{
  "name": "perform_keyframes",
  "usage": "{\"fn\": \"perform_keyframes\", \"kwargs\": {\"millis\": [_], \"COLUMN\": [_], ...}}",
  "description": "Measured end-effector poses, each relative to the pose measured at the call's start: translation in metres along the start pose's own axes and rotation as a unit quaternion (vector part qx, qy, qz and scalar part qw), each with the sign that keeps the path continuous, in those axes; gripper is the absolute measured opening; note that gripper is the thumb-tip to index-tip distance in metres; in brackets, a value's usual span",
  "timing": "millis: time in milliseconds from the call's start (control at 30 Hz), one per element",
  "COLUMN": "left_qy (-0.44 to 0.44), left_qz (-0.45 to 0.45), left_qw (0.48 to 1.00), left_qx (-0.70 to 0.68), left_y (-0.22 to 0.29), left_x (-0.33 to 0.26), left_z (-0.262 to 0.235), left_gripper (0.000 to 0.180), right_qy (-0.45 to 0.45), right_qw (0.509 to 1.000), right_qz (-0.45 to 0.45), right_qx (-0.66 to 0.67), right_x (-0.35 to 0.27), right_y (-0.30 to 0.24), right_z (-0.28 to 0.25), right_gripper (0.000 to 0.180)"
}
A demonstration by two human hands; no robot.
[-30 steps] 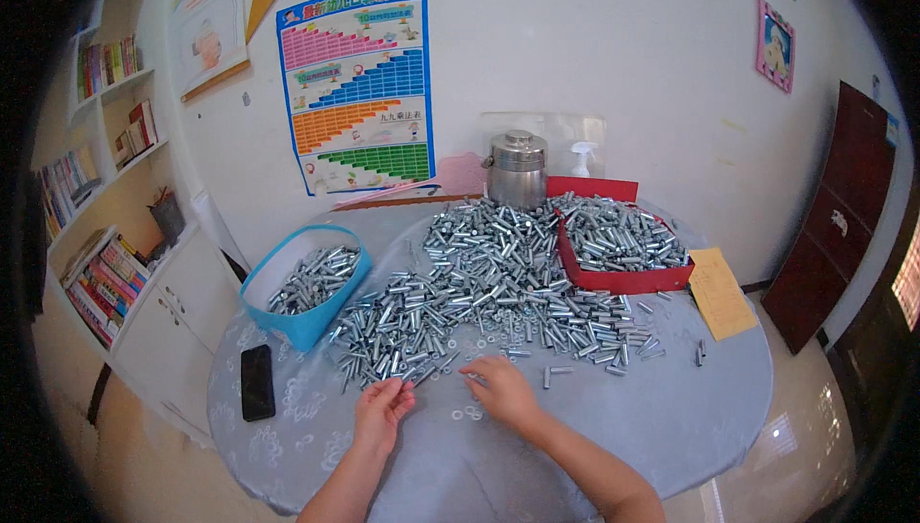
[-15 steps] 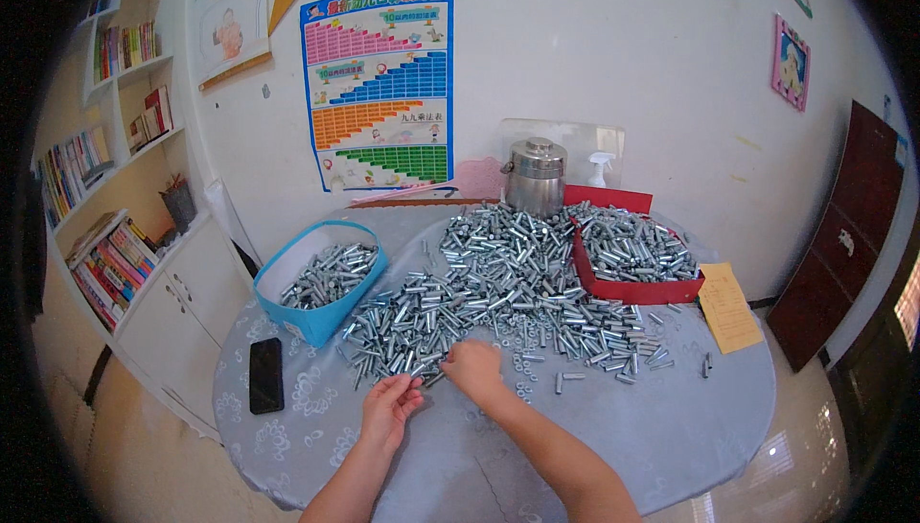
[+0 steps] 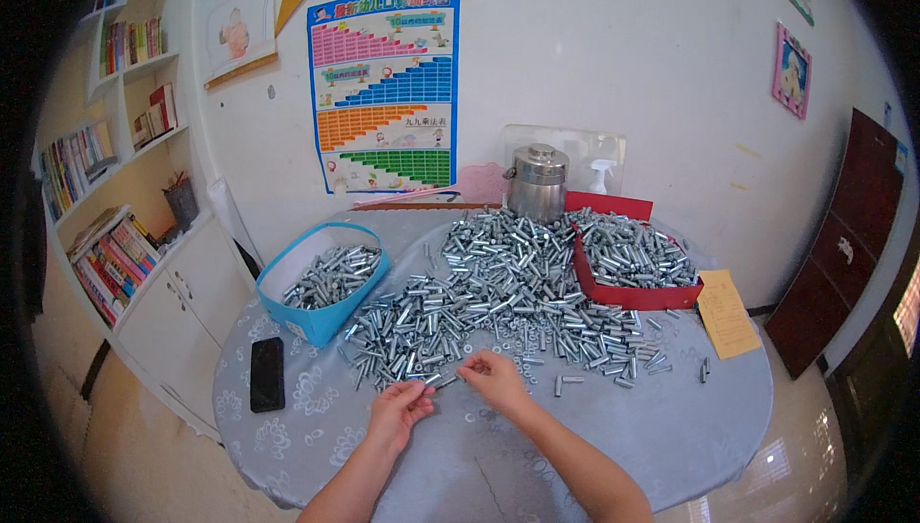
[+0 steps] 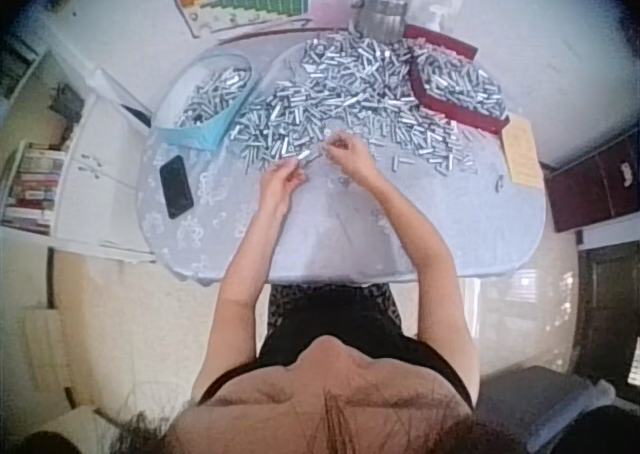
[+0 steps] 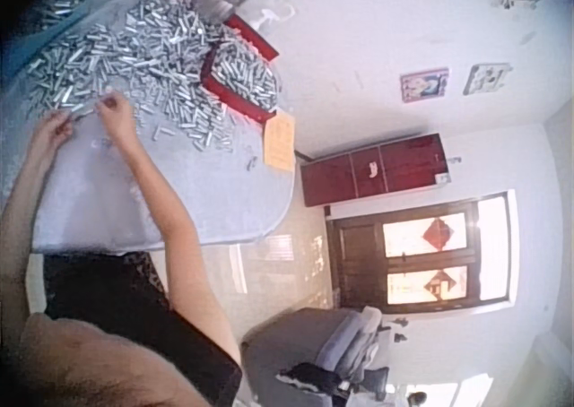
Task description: The person sits at a table covered with a large pile of metal bolts and washers. They repeatedly pick up a bolt and a washer, thread the washer onto the bolt, and place the assembled unit into a blue basket.
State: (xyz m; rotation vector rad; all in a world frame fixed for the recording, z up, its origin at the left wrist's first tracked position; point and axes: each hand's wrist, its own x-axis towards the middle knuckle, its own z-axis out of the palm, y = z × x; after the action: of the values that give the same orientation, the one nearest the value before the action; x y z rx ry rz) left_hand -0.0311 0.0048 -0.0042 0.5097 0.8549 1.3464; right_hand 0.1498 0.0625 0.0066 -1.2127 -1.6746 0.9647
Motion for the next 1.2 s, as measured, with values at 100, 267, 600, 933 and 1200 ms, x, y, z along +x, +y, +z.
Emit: {"fn": "perform_keyframes", "kwargs": {"millis": [100, 267, 600, 933, 1200], "left_qy": [-0.017, -0.041, -0.045, -0.063, -0.055], "left_qz": [-0.025, -0.042, -0.072, -0.094, -0.059], "left_qw": [0.999, 0.997, 0.996, 0.993, 0.996], "left_qx": [0.021, 0.039, 0.023, -0.017, -0.036], "left_y": [-0.004, -0.007, -0.010, -0.011, -0.010], "left_x": [-0.002, -0.002, -0.002, -0.001, 0.000], "left_z": [0.002, 0.004, 0.001, 0.000, -0.001], "left_gripper": [0.015, 0.016, 0.014, 0.014, 0.013], "right_qy": [-0.031, -0.062, -0.083, -0.044, 0.089], "right_qw": [0.984, 0.964, 0.954, 0.993, 0.958], "right_qz": [0.036, 0.071, 0.062, -0.047, -0.180], "right_qx": [0.173, 0.250, 0.282, 0.101, -0.206], "right_x": [-0.012, -0.022, -0.025, -0.032, -0.022], "right_y": [0.004, 0.009, 0.012, -0.002, 0.010], "right_z": [-0.009, -0.011, -0.011, -0.007, -0.016], "right_gripper": [0.012, 0.014, 0.015, 0.019, 0.018]}}
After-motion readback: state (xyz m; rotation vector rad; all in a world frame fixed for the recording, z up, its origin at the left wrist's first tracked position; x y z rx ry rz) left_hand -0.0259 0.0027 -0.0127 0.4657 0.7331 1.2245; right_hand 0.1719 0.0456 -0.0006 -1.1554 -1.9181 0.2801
